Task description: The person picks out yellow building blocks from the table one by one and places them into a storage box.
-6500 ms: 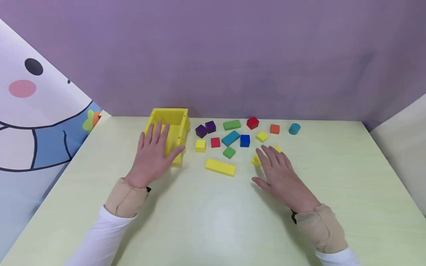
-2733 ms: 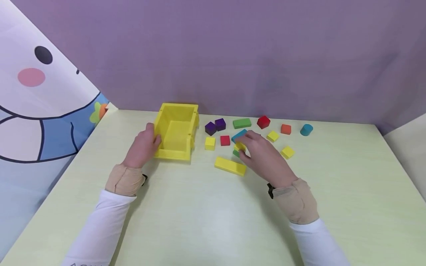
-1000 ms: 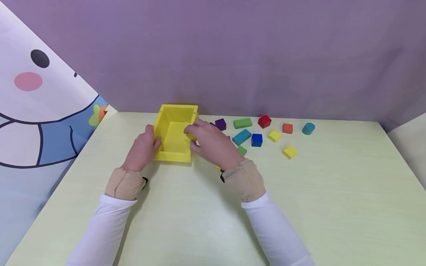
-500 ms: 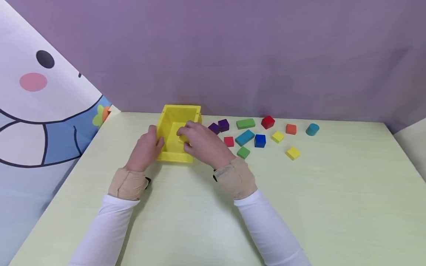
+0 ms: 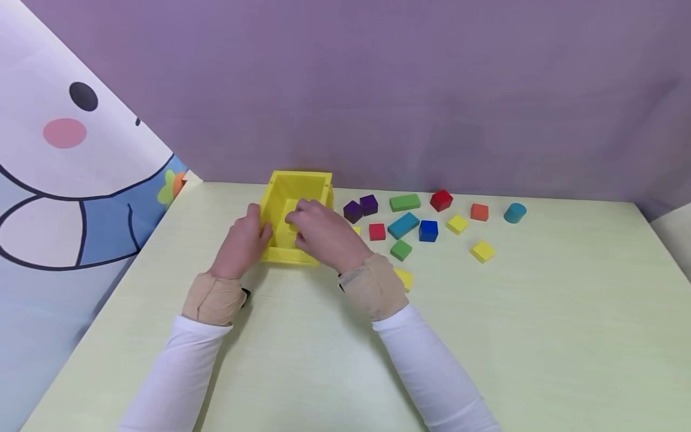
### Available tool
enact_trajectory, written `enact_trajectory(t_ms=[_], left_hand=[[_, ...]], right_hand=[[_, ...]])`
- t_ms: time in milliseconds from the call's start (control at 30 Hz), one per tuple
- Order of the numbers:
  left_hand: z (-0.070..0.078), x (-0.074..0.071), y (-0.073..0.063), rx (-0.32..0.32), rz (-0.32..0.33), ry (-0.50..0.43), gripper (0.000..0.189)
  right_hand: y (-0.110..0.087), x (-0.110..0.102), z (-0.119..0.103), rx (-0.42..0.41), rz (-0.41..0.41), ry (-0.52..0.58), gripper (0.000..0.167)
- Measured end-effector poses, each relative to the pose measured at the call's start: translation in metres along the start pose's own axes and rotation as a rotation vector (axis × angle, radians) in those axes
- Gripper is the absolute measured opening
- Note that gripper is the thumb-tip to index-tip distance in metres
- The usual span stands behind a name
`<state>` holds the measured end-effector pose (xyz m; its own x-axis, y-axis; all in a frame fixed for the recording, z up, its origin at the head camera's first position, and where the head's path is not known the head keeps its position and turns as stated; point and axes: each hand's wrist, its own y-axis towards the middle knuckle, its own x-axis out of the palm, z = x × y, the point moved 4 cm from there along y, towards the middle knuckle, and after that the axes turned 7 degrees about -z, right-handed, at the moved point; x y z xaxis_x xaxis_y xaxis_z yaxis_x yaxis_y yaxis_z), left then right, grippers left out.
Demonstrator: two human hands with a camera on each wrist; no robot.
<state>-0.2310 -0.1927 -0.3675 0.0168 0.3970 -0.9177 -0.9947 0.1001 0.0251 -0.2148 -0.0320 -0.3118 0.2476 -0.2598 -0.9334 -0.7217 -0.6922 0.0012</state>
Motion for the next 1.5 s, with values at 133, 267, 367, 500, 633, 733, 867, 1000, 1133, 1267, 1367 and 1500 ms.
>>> enact_trajectory(t_ms=[133, 267, 367, 500, 633, 733, 867, 1000, 1133, 1267, 1367, 1500], left_hand=[[0.002, -0.001, 0.0, 0.009, 0.007, 0.005, 0.023], [0.002, -0.001, -0.001, 0.008, 0.003, 0.006, 0.023], [0.002, -0.001, -0.001, 0.009, 0.005, 0.01, 0.024], [0.002, 0.0, -0.001, 0.007, 0.014, 0.012, 0.023], [0.002, 0.0, -0.001, 0.006, 0.01, 0.012, 0.022], [0.002, -0.001, -0.001, 0.004, 0.003, 0.01, 0.023], [0.002, -0.001, -0.001, -0.006, -0.011, -0.003, 0.022], [0.002, -0.001, -0.002, -0.007, -0.015, -0.016, 0.021], [0.002, -0.001, -0.002, 0.001, -0.001, -0.013, 0.02], [0.003, -0.001, -0.002, -0.001, 0.001, -0.012, 0.019], [0.003, -0.001, -0.002, -0.001, 0.002, -0.01, 0.019], [0.003, 0.0, -0.002, 0.005, 0.007, -0.001, 0.019]], right_hand=[[0.004, 0.004, 0.0, 0.011, -0.011, -0.052, 0.034], [0.009, 0.009, 0.0, 0.022, -0.025, -0.098, 0.034], [0.012, 0.013, -0.001, 0.029, -0.042, -0.143, 0.034], [0.017, 0.02, -0.004, 0.024, -0.068, -0.232, 0.031], [0.02, 0.024, -0.006, 0.008, -0.089, -0.291, 0.027], [0.021, 0.026, -0.006, -0.005, -0.098, -0.325, 0.023], [0.024, 0.029, -0.006, -0.019, -0.113, -0.358, 0.022], [0.025, 0.03, -0.006, -0.019, -0.122, -0.354, 0.022], [0.027, 0.03, -0.005, -0.014, -0.121, -0.333, 0.018], [0.028, 0.03, -0.004, -0.003, -0.112, -0.307, 0.015], [0.029, 0.029, -0.004, 0.009, -0.107, -0.29, 0.014], [0.03, 0.029, -0.002, 0.02, -0.113, -0.308, 0.014]])
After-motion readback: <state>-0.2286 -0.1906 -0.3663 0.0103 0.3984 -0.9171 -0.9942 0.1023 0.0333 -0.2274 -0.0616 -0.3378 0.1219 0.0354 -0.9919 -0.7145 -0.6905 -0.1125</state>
